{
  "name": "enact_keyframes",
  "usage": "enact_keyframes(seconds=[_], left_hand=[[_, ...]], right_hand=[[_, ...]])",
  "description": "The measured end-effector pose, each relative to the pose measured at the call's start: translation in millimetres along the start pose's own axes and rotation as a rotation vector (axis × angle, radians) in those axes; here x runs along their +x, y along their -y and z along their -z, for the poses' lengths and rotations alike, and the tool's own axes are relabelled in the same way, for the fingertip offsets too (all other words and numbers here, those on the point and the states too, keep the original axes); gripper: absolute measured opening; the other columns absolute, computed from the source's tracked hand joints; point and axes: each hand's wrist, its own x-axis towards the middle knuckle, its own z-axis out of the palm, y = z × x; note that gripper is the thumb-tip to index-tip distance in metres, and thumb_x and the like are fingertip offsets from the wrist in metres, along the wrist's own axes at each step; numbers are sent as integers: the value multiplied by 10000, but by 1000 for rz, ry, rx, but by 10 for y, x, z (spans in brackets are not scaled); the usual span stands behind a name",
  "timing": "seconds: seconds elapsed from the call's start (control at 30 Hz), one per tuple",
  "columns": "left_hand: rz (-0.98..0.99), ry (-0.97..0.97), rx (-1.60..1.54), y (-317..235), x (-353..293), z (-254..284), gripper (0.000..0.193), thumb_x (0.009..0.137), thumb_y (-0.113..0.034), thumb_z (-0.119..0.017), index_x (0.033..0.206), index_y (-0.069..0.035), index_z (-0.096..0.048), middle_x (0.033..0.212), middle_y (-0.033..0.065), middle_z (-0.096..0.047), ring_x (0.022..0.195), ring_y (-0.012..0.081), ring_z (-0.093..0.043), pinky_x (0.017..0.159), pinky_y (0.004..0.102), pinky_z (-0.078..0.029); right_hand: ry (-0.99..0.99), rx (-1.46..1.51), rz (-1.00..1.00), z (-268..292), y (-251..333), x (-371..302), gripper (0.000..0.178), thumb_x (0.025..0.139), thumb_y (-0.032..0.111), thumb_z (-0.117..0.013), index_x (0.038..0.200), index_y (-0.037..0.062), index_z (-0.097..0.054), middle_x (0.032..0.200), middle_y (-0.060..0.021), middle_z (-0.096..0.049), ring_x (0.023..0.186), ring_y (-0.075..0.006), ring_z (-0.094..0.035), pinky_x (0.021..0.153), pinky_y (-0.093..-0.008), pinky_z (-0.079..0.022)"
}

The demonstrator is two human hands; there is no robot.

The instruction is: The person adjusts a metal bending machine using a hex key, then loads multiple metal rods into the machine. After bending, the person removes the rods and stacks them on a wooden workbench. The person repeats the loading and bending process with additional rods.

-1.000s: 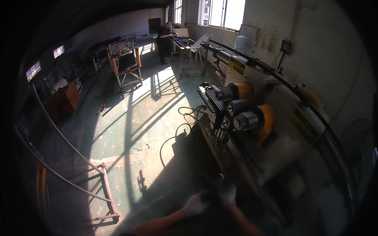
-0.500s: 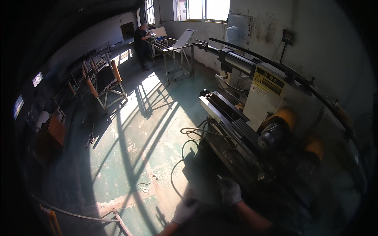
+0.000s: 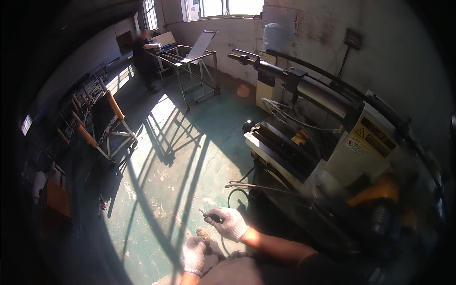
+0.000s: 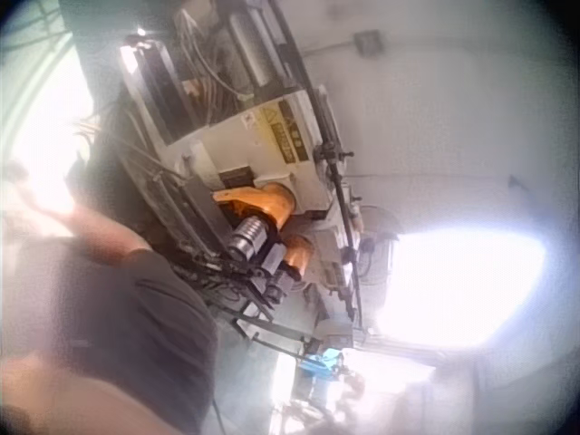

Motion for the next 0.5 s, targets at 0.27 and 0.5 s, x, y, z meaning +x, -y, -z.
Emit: enact_keyframes(seconds=[0.27, 0.5], left_hand=[[27, 320, 62, -1105, 2556, 150, 275, 998, -65, -763, 1233, 70, -720, 975, 120, -767, 749, 190, -737, 689, 333, -607], [-141, 548, 292, -2485, 4362, 8, 248, 1031, -82, -745, 1243, 44, -715, 1022, 89, -764, 852, 167, -740, 788, 320, -617]], right_hand=[[-295, 20, -331, -225, -778, 1735, 246, 1073, 252, -816, 1233, 64, -827, 1080, -165, -868, 977, -278, -854, 857, -374, -654], [-695, 393, -673, -90, -1013, 2902, 237, 1052, 168, -847, 1232, 15, -853, 1097, -61, -868, 995, -133, -792, 910, -325, -637]])
